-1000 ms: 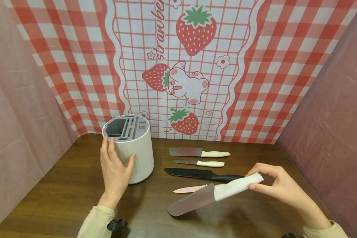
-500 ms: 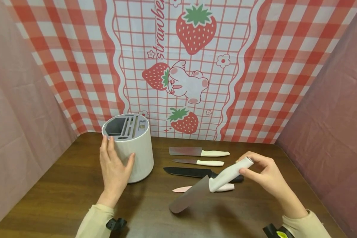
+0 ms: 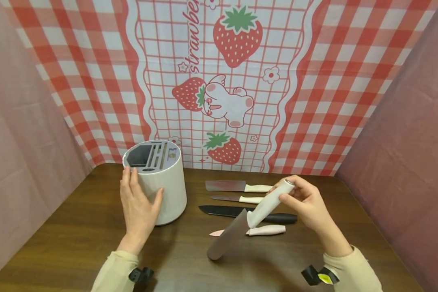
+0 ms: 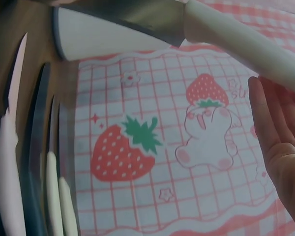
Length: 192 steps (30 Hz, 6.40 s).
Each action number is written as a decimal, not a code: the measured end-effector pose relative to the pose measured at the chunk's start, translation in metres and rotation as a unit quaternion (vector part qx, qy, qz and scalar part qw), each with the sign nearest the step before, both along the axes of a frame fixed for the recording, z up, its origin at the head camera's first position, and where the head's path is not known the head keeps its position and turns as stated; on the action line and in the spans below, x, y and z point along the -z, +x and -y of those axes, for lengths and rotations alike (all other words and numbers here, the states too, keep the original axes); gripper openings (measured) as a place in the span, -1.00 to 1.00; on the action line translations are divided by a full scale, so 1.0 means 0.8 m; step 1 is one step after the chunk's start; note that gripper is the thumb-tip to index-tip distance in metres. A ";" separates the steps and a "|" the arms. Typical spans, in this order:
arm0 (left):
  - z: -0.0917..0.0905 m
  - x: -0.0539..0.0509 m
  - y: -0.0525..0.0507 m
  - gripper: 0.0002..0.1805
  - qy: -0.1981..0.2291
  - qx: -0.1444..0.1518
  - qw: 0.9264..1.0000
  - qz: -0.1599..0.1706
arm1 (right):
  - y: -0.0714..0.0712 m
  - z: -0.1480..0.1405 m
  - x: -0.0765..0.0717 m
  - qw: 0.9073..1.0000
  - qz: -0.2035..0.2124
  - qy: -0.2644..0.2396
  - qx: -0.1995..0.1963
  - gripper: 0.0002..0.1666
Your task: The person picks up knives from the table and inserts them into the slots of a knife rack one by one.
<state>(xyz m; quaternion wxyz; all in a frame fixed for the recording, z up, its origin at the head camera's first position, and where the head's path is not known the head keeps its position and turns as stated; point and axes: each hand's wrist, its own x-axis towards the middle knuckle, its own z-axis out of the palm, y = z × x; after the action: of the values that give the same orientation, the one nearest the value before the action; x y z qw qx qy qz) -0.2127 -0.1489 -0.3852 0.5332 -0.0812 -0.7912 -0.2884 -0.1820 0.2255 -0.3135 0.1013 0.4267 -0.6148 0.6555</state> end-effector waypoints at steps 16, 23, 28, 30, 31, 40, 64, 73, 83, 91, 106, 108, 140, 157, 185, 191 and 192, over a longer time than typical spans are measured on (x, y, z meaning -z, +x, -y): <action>0.002 -0.001 0.000 -0.17 -0.015 0.014 1.000 -0.013 | -0.011 0.039 -0.015 0.995 0.020 0.029 0.091 -0.80; 0.008 -0.003 0.000 -0.19 -0.030 0.016 0.999 -0.014 | -0.012 0.055 -0.026 0.994 0.001 0.032 0.108 -0.81; 0.012 -0.005 0.000 -0.18 -0.028 0.023 0.999 -0.012 | -0.011 0.063 -0.035 0.989 -0.005 0.047 0.144 -0.80; 0.014 -0.006 0.000 -0.18 -0.024 0.027 0.999 -0.012 | -0.011 0.065 -0.038 0.985 -0.006 0.060 0.163 -0.80; 0.015 -0.006 0.000 -0.17 -0.022 0.030 0.999 -0.012 | -0.011 0.066 -0.039 0.983 -0.007 0.066 0.171 -0.80; 0.021 -0.008 -0.001 -0.17 -0.026 0.044 0.999 -0.012 | -0.013 0.072 -0.044 0.981 -0.018 0.077 0.180 -0.80; -0.036 -0.054 0.032 -0.33 0.003 0.112 0.993 0.029 | -0.009 0.080 -0.047 0.977 -0.027 0.071 0.199 -0.72; -0.071 -0.079 0.047 -0.40 0.036 0.198 0.977 0.072 | -0.005 0.085 -0.051 0.972 -0.016 0.093 0.215 -0.69; -0.104 -0.101 0.059 -0.49 0.072 0.299 0.935 0.174 | -0.001 0.091 -0.055 0.973 -0.004 0.094 0.212 -0.78; -0.129 -0.107 0.062 -0.56 0.074 0.355 0.899 0.247 | 0.000 0.095 -0.058 0.976 -0.008 0.082 0.204 -0.76; -0.163 -0.111 0.066 -0.67 0.082 0.406 0.875 0.251 | 0.001 0.103 -0.057 0.979 -0.007 0.060 0.197 -0.72; -0.165 -0.110 0.065 -0.69 0.085 0.404 0.876 0.249 | 0.001 0.104 -0.056 0.979 -0.007 0.059 0.193 -0.72; -0.138 -0.114 0.065 -0.71 0.080 0.386 0.884 0.253 | -0.006 0.064 -0.020 0.980 -0.035 0.049 0.190 -0.93; -0.120 -0.131 0.062 -0.70 0.096 0.399 0.890 0.197 | -0.019 0.029 0.033 0.913 -0.119 0.210 0.329 -0.84; -0.058 -0.167 0.059 -0.68 0.131 0.361 0.917 0.107 | -0.009 -0.018 0.102 0.763 -0.050 0.566 0.310 -0.71; -0.051 -0.175 0.054 -0.68 0.141 0.358 0.919 0.089 | -0.011 -0.025 0.113 0.762 -0.034 0.576 0.295 -0.72; -0.049 -0.177 0.054 -0.69 0.139 0.356 0.920 0.085 | -0.011 -0.026 0.114 0.764 -0.030 0.575 0.293 -0.72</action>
<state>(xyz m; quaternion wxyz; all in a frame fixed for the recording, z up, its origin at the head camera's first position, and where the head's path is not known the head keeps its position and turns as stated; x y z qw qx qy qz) -0.1696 -0.1094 -0.2439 0.3325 -0.2579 -0.7043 -0.5717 -0.1910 0.2461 -0.4045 0.0421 0.2236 -0.9681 0.1051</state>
